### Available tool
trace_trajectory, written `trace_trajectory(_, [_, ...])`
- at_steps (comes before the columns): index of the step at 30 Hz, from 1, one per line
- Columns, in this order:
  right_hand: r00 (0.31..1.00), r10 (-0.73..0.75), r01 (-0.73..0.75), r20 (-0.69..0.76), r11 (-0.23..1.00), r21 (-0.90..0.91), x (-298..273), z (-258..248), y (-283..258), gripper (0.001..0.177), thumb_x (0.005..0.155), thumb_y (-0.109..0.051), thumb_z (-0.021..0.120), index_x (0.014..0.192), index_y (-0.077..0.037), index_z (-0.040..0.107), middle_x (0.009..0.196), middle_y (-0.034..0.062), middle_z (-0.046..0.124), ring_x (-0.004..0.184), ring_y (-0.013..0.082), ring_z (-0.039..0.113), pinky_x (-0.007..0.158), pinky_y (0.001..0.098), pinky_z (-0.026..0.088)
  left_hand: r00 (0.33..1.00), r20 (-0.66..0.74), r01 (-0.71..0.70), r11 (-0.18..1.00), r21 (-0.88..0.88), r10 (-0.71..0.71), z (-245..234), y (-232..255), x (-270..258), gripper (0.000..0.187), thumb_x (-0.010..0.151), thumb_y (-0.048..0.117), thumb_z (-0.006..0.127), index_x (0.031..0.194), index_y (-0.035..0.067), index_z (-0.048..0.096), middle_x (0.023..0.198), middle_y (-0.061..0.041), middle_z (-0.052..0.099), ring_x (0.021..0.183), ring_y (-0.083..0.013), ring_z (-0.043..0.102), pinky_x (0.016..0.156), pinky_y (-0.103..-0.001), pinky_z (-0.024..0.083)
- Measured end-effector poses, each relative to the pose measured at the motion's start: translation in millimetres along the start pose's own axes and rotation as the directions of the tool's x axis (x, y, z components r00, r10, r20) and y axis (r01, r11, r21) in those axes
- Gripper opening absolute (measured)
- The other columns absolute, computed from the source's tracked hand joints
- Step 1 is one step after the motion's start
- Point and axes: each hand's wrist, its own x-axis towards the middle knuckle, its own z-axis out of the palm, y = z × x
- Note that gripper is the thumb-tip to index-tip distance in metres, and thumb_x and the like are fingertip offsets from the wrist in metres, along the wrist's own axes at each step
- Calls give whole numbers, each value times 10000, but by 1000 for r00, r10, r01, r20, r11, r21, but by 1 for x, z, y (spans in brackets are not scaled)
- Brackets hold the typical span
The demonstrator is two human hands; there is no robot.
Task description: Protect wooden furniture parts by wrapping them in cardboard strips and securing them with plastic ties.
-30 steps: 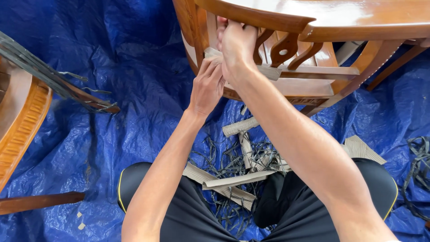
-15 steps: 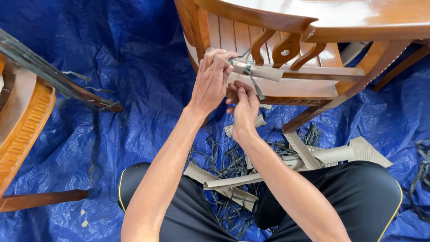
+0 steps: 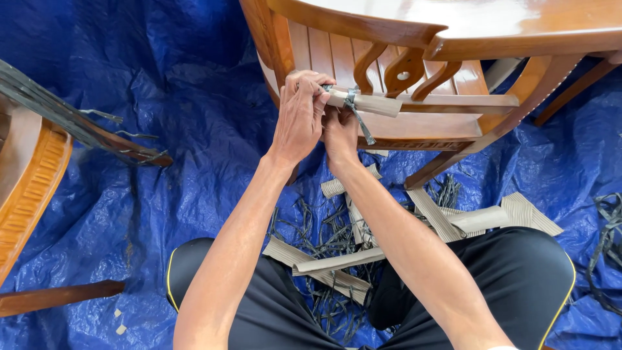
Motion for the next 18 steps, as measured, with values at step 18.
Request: trace_trajectory(18, [948, -136, 281, 288, 785, -553, -96, -6, 12, 153, 981, -57, 542, 934, 62, 626, 675, 136, 659, 578, 153, 627, 507, 349, 477, 888, -158, 368, 873, -321, -433, 6, 25, -27, 101, 1000, 86, 707, 988, 17, 634, 1057, -74, 589, 929, -175, 621, 824, -329, 546])
